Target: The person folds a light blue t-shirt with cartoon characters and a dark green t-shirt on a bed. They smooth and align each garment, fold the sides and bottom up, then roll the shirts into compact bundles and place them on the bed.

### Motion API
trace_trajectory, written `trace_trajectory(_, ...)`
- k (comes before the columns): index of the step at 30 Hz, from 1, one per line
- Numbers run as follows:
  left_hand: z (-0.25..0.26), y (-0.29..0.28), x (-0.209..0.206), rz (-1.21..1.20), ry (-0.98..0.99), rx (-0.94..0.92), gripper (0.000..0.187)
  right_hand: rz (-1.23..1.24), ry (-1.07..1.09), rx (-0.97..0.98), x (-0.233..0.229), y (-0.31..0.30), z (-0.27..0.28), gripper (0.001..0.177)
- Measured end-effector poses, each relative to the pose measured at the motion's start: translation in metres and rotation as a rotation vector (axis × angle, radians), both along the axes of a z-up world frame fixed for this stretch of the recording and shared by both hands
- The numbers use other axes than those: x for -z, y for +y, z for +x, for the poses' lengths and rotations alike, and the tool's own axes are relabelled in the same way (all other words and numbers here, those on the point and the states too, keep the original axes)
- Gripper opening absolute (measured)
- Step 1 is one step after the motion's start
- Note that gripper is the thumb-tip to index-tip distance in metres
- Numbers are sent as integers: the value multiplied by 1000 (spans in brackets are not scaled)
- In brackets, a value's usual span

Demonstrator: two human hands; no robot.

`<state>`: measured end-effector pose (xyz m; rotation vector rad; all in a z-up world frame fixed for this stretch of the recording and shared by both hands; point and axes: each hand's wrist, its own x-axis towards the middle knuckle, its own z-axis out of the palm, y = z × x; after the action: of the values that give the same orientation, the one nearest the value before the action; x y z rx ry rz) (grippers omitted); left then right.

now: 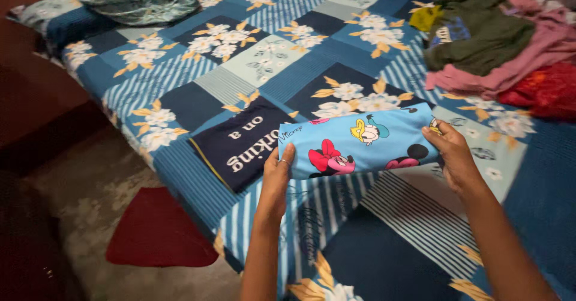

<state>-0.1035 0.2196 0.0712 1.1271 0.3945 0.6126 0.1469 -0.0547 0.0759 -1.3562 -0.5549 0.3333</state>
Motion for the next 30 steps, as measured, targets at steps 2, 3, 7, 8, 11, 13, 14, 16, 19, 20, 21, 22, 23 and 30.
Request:
trace_trajectory(2,-11,21,1,20,-47,-33,46,10,26,-34,1,30,-1,26)
trace_trajectory(3,-16,31,0,32,-74,-48,47,16,35,-49,0,47,-1,26)
trace_trajectory(7,-40,70,0,-27,-97,-152,46,7,40,-142,-4,120,-4,26)
trace_trajectory(8,-47,78,0,-37,-121,-160,47,1,52,-166,-3,138,-4,26)
trace_trajectory(11,-65,105,2,-100,-142,-242,47,21,75,-243,7,200,-1,26)
trace_trajectory(13,-76,120,8,-147,-132,-322,49,75,79,-305,18,241,11,27)
trace_trajectory(14,-81,127,12,-166,-125,-365,50,117,77,-339,26,263,18,27)
trace_trajectory(16,-86,141,21,-192,-97,-394,54,96,-38,-321,39,312,35,31)
trace_trajectory(19,-83,156,48,-200,73,-390,60,-123,-286,-215,70,360,52,38)
trace_trajectory(20,-82,163,57,-192,197,-408,60,-220,-317,-218,84,366,51,39)
trace_trajectory(21,-80,170,65,-184,324,-420,61,-318,-344,-215,96,370,49,40)
trace_trajectory(22,-76,179,71,-80,379,-505,62,-354,-284,-209,105,372,47,43)
trace_trajectory(23,-71,187,78,24,433,-586,62,-392,-224,-200,113,368,45,46)
trace_trajectory(30,-52,230,90,293,517,-820,44,-348,-164,-218,112,380,60,47)
